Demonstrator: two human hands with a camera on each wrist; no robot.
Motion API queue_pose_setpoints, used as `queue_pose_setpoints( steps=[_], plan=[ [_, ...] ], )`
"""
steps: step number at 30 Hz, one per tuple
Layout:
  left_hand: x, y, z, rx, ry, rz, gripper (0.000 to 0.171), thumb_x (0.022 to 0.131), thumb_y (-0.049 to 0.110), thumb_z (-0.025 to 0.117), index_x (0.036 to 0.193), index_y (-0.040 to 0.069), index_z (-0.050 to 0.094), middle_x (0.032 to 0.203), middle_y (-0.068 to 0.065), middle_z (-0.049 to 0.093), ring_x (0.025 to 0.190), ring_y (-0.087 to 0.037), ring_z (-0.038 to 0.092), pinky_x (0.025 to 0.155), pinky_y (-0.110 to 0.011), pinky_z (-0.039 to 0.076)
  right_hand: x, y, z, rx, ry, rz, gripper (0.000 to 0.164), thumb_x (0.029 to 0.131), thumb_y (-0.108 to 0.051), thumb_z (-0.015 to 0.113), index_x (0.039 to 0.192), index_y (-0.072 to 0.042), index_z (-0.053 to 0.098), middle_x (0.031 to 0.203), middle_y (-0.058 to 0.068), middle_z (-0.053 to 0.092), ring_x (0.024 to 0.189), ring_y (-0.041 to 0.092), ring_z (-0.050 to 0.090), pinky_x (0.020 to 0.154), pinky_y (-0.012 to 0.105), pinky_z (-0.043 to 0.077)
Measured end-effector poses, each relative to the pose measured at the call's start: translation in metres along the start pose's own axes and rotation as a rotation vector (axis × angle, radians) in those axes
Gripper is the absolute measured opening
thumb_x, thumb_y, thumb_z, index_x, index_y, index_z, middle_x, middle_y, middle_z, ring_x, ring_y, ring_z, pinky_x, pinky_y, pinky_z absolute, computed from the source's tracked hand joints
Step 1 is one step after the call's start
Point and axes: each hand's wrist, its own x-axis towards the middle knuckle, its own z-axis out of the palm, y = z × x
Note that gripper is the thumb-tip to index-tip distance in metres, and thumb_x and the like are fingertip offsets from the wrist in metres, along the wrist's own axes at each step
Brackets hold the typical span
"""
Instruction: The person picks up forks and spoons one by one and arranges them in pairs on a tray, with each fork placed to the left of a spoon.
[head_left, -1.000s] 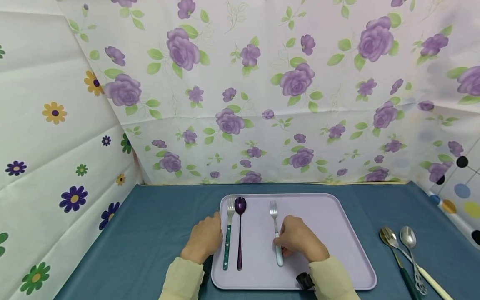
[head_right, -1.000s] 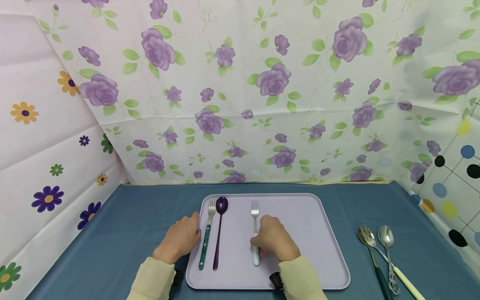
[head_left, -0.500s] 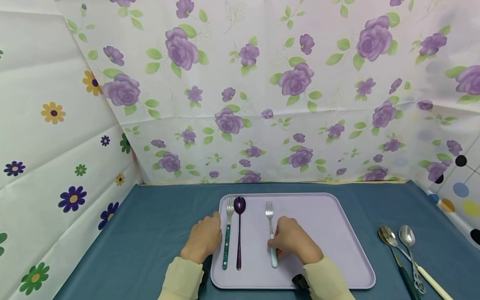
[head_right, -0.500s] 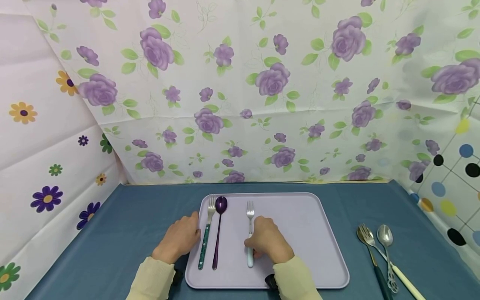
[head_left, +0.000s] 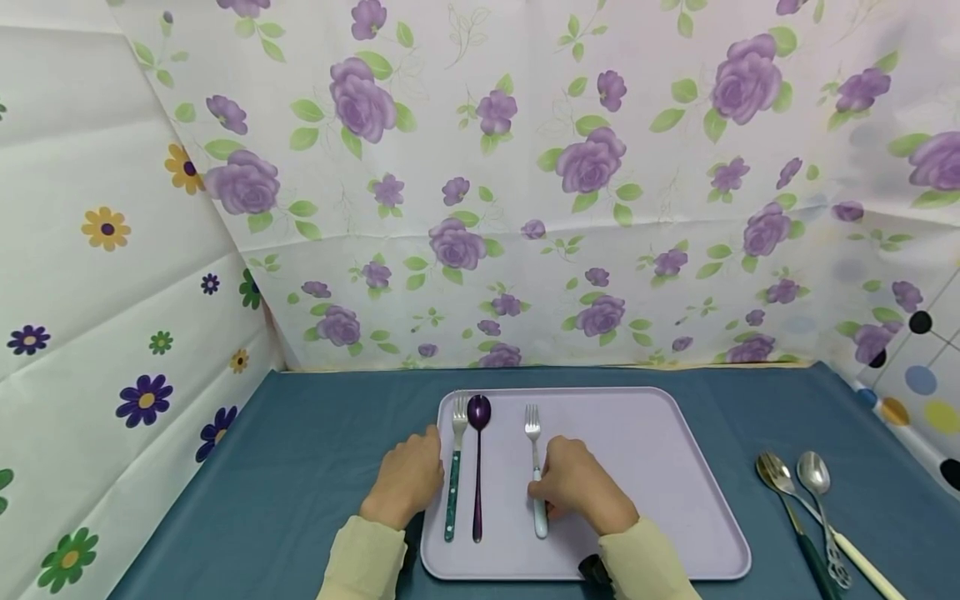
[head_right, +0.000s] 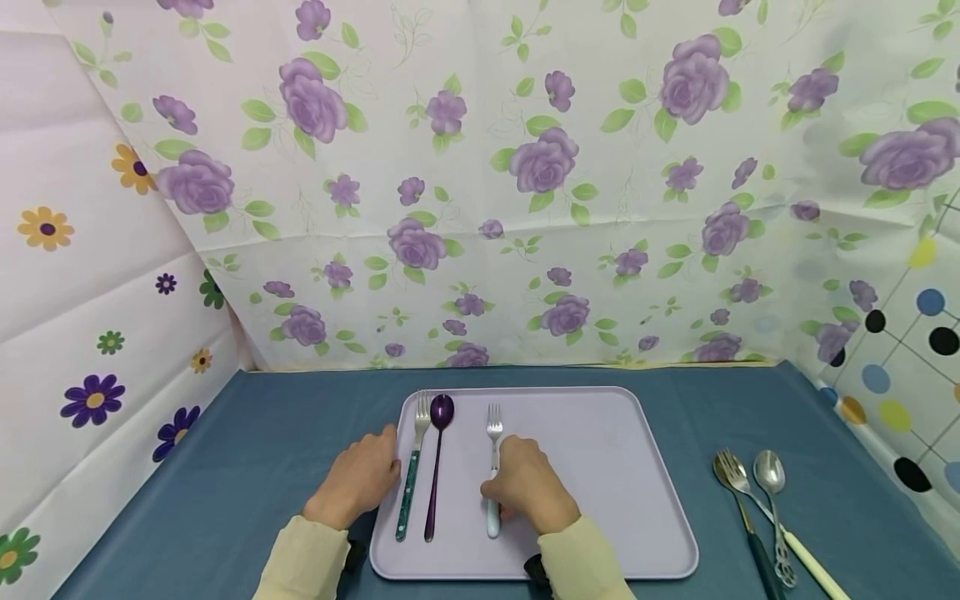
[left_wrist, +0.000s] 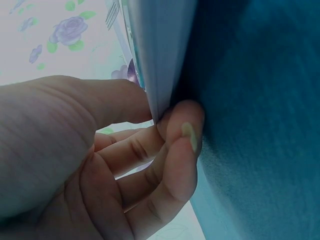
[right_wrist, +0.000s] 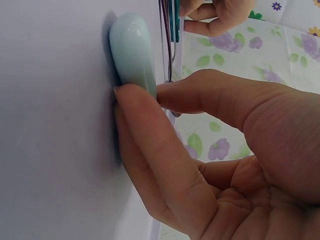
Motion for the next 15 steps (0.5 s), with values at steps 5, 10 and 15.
queue_pose_setpoints(
  steps=[5,10,15],
  plan=[
    [0.0000,-0.0002,0.0006,0.000,0.005,0.002,0.021,0.088,0.005,0.063,0.103,-0.007,0.057,0.075,-0.014,0.062,0.059,-0.021,0.058,0.055,-0.041,0.053,-0.0004,-0.0002,0.0009,-0.005,0.007,0.002,0.019,0.075,-0.005,0.074,0.065,-0.001,0.059,0.053,0.006,0.060,0.041,0.011,0.059,0.043,0.026,0.051],
    [0.0001,-0.0008,0.0009,0.001,0.002,0.006,0.018,0.088,0.005,0.063,0.101,-0.006,0.057,0.073,-0.014,0.061,0.058,-0.020,0.057,0.053,-0.041,0.052,-0.0007,-0.0012,-0.0004,-0.010,0.006,0.021,0.019,0.075,-0.005,0.075,0.066,-0.001,0.059,0.053,0.006,0.060,0.041,0.012,0.059,0.044,0.026,0.051],
    [0.0000,-0.0011,0.0007,0.012,0.006,0.010,0.017,0.087,0.005,0.063,0.098,-0.005,0.057,0.073,-0.014,0.061,0.059,-0.022,0.058,0.053,-0.042,0.052,-0.0010,-0.0020,-0.0030,-0.046,0.015,0.052,0.020,0.076,-0.007,0.076,0.067,-0.002,0.059,0.054,0.006,0.060,0.043,0.012,0.059,0.046,0.026,0.050]
  ],
)
